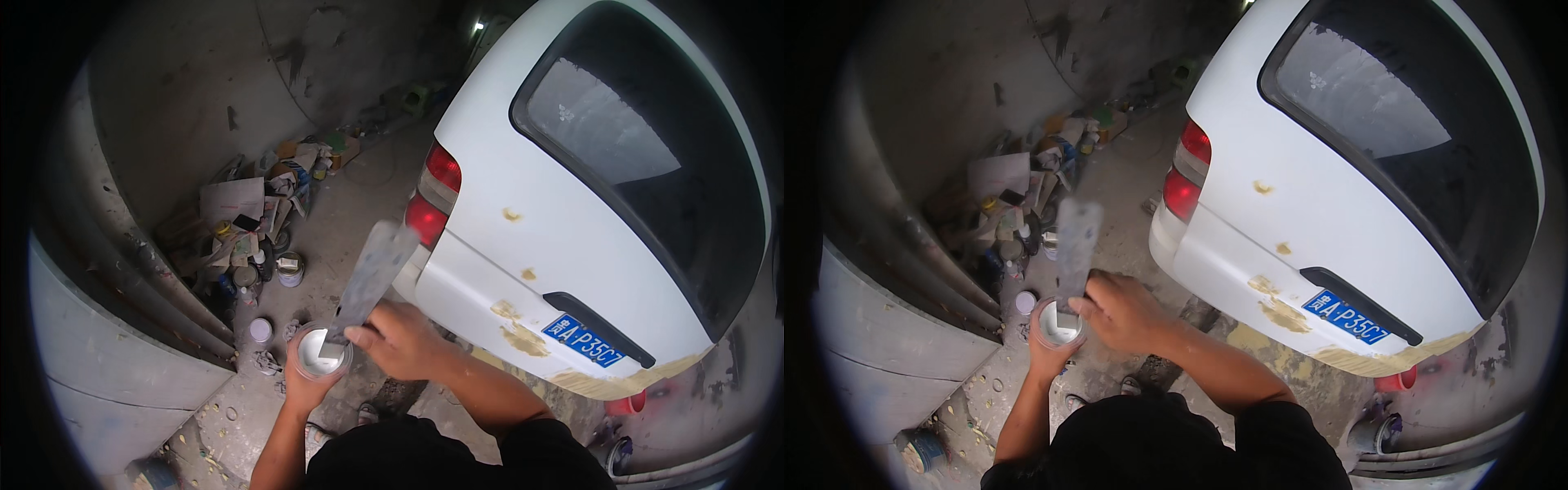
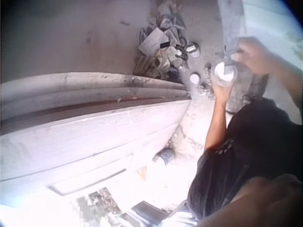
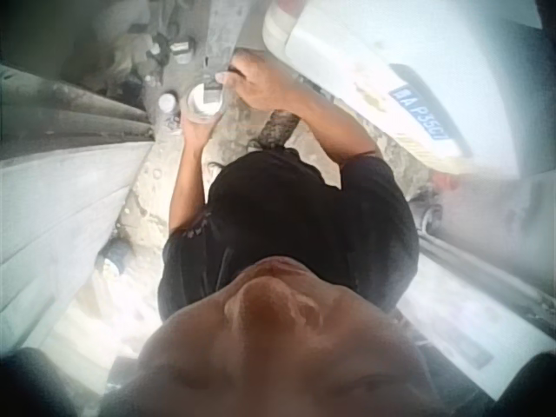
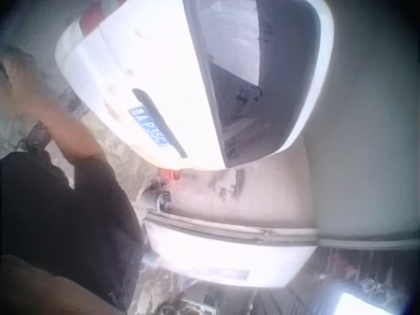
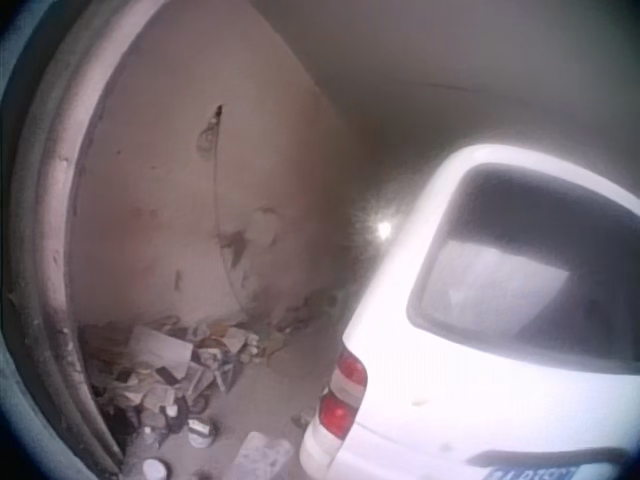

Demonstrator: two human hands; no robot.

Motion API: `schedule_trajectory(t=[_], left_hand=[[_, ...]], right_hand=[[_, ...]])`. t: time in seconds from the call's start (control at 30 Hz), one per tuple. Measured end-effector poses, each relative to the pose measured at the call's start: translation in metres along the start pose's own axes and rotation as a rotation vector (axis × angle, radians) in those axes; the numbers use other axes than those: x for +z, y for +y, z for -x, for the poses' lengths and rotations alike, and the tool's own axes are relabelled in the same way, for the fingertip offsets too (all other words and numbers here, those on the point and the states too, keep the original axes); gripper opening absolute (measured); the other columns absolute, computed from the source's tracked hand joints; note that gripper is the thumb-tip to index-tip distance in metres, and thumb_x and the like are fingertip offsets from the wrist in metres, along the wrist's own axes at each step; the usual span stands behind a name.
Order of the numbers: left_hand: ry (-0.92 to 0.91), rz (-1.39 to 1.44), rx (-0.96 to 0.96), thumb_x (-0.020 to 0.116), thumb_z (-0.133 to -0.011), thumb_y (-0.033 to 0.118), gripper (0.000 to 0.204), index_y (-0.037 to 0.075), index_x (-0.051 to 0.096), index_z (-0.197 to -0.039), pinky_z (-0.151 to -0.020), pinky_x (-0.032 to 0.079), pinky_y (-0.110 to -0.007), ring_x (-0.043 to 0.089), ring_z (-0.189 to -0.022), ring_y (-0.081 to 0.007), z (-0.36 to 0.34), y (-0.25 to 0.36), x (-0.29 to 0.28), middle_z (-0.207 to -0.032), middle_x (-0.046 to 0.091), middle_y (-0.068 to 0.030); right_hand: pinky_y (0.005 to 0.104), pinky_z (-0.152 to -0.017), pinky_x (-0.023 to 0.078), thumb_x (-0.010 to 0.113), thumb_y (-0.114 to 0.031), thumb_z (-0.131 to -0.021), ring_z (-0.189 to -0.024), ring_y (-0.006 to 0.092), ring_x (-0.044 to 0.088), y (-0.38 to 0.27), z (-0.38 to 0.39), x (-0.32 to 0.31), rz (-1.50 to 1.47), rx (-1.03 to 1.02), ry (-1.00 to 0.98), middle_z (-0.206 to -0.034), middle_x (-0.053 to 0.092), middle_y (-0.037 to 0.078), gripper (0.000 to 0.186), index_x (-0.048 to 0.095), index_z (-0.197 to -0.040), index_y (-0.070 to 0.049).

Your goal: The person mixes white paint in a cup using a metal spatula and then applies some to the surface of a white vehicle.

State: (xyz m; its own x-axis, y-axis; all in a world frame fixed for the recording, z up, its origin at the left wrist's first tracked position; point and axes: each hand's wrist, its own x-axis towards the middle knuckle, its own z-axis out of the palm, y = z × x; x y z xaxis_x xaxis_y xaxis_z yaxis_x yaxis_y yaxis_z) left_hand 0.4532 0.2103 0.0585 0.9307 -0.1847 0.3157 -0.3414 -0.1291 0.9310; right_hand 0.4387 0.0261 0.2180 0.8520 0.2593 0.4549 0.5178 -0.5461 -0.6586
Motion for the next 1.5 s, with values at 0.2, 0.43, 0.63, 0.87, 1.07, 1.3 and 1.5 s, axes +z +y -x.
schedule_trajectory(t=[0.2, 0.43, 0.63, 0.87, 1.07, 1.3, 1.5], left_hand=[[-0.128, 0.138, -0.159, 0.09, -0.06, 0.015, 0.086, -0.001, 0.043, -0.13, -0.096, 0.046, -0.036, 0.056, -0.111, -0.0232, -0.01, 0.001, 0.021, -0.122, 0.055, -0.0142], [-0.245, 0.131, -0.093, 0.091, -0.059, 0.017, 0.084, 0.0, 0.046, -0.128, -0.095, 0.046, -0.035, 0.057, -0.108, -0.0208, -0.007, -0.004, 0.017, -0.121, 0.057, -0.0125], [-0.367, 0.251, -0.19, 0.091, -0.06, 0.016, 0.082, 0.002, 0.047, -0.128, -0.096, 0.044, -0.033, 0.055, -0.109, -0.0172, -0.003, -0.009, 0.008, -0.118, 0.057, -0.0081], [-0.387, 0.322, -0.284, 0.091, -0.06, 0.015, 0.08, 0.002, 0.049, -0.128, -0.099, 0.043, -0.034, 0.055, -0.112, -0.0189, 0.002, -0.01, 0.007, -0.123, 0.056, -0.0081], [-0.334, 0.302, -0.198, 0.091, -0.06, 0.013, 0.086, 0.001, 0.046, -0.133, -0.102, 0.041, -0.034, 0.053, -0.118, -0.0195, 0.004, -0.011, 0.001, -0.127, 0.055, -0.0099], [-0.261, 0.117, -0.077, 0.089, -0.063, 0.015, 0.083, 0.003, 0.046, -0.133, -0.101, 0.043, -0.035, 0.055, -0.117, -0.0217, 0.002, -0.009, -0.003, -0.126, 0.057, -0.0119], [-0.028, 0.099, -0.015, 0.089, -0.064, 0.02, 0.079, 0.004, 0.048, -0.129, -0.096, 0.047, -0.037, 0.059, -0.113, -0.0267, 0.009, -0.009, 0.009, -0.123, 0.057, -0.014]], right_hand=[[0.0459, -0.063, 0.045, 0.063, -0.015, -0.088, -0.072, 0.042, 0.057, -0.002, -0.01, -0.003, -0.007, -0.055, 0.031, -0.082, 0.056, 0.021, 0.021, 0.05, -0.088, 0.001], [0.0426, -0.058, 0.045, 0.064, -0.019, -0.089, -0.068, 0.041, 0.057, 0.012, -0.001, -0.029, -0.078, 0.182, 0.082, -0.076, 0.057, 0.02, 0.025, 0.049, -0.085, 0.001], [0.0387, -0.061, 0.048, 0.063, -0.018, -0.09, -0.068, 0.0384, 0.058, 0.031, 0.016, -0.011, -0.075, 0.014, -0.006, -0.077, 0.06, 0.018, 0.02, 0.053, -0.091, -0.001], [0.0326, -0.064, 0.049, 0.062, -0.02, -0.093, -0.07, 0.0186, 0.063, 0.022, 0.001, 0.001, -0.069, 0.09, -0.061, -0.081, 0.065, 0.013, 0.02, 0.058, -0.096, 0.0], [0.0315, -0.067, 0.05, 0.061, -0.024, -0.094, -0.074, 0.0183, 0.065, 0.04, -0.01, -0.015, -0.212, 0.207, 0.073, -0.087, 0.067, 0.014, 0.024, 0.061, -0.097, 0.0], [0.0313, -0.062, 0.049, 0.063, -0.022, -0.094, -0.066, 0.0228, 0.065, 0.033, 0.006, -0.01, -0.178, -0.024, -0.008, -0.075, 0.066, 0.013, 0.023, 0.059, -0.086, -0.001], [0.0327, -0.056, 0.047, 0.067, -0.019, -0.089, -0.058, 0.0195, 0.061, 0.028, -0.004, 0.019, 0.125, 0.032, 0.154, -0.067, 0.062, 0.008, 0.021, 0.057, -0.084, -0.002]])
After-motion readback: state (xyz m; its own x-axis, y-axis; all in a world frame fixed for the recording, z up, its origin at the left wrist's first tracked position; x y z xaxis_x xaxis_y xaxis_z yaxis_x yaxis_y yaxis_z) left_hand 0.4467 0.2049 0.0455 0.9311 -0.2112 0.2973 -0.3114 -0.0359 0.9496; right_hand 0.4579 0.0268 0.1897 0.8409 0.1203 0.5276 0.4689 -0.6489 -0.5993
